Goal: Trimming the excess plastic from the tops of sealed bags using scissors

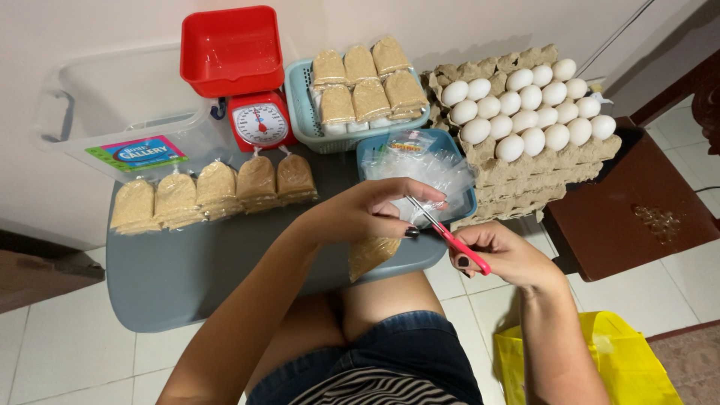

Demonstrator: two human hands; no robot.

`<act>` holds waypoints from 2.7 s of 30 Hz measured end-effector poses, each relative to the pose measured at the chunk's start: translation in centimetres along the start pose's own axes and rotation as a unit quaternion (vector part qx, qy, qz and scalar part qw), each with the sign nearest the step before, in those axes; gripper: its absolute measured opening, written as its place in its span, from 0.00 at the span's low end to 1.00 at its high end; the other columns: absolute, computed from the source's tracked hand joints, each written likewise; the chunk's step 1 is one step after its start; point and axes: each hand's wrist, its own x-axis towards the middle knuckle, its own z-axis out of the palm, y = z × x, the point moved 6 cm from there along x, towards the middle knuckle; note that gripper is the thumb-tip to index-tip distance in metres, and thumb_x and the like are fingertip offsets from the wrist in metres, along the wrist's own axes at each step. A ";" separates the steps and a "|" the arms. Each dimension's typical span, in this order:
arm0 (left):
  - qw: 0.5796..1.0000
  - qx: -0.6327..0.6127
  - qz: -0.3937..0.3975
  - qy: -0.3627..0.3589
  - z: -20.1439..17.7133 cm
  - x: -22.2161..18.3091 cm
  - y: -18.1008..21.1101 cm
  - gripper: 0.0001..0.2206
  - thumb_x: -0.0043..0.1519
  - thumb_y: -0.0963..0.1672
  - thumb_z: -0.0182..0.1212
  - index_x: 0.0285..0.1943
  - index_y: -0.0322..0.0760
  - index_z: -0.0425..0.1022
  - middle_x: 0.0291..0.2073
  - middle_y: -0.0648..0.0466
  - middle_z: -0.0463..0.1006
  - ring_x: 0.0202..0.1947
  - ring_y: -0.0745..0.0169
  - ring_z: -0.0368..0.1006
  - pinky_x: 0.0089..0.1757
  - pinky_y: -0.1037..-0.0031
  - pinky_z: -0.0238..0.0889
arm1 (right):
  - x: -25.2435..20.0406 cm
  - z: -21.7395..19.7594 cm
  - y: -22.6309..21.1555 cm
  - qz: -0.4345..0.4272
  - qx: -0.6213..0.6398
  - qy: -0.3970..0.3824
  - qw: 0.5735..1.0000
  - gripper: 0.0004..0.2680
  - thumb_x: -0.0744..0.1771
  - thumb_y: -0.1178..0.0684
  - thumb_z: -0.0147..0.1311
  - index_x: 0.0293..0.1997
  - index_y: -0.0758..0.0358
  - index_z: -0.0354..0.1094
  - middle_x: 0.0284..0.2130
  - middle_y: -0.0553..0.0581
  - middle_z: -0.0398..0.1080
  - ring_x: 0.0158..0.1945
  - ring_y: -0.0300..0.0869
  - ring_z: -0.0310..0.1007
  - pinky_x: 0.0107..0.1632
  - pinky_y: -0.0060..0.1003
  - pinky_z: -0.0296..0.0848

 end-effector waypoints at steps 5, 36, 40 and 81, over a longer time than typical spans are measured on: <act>1.000 0.005 -0.008 0.002 -0.2 0.2 -0.8 0.27 0.67 0.36 0.68 0.78 0.43 0.75 0.67 0.42 0.79 0.30 0.72 0.70 0.31 0.74 0.66 | -0.2 0.2 0.5 0.016 -0.005 -0.001 1.000 0.14 0.68 0.50 0.70 0.23 0.64 0.75 0.12 0.51 0.72 0.22 0.34 0.62 0.29 0.30 0.62; 0.965 0.208 -0.146 0.069 -10.0 3.3 -7.7 0.35 0.65 0.49 0.74 0.84 0.56 0.68 0.57 0.49 0.89 0.38 0.61 0.85 0.41 0.70 0.79 | 7.6 15.0 9.5 0.111 -0.545 0.029 0.830 0.09 0.67 0.36 0.63 0.46 0.37 0.84 0.36 0.42 0.81 0.40 0.45 0.85 0.42 0.44 0.83; 0.987 0.134 0.011 0.086 -6.7 -0.8 -3.0 0.27 0.69 0.44 0.73 0.79 0.49 0.74 0.54 0.49 0.88 0.32 0.74 0.76 0.32 0.80 0.72 | 11.5 17.4 11.9 0.029 -0.633 0.076 0.769 0.06 0.67 0.46 0.63 0.47 0.45 0.82 0.41 0.47 0.78 0.41 0.48 0.82 0.41 0.44 0.83; 0.863 0.109 0.003 0.494 -5.6 -19.9 -10.8 0.05 0.68 0.40 0.69 0.49 0.37 0.90 0.35 0.53 0.83 0.41 0.68 0.78 0.42 0.69 0.74 | 13.7 18.3 1.7 0.049 0.017 0.129 0.990 0.05 0.70 0.58 0.65 0.48 0.66 0.83 0.31 0.57 0.81 0.36 0.41 0.77 0.42 0.40 0.80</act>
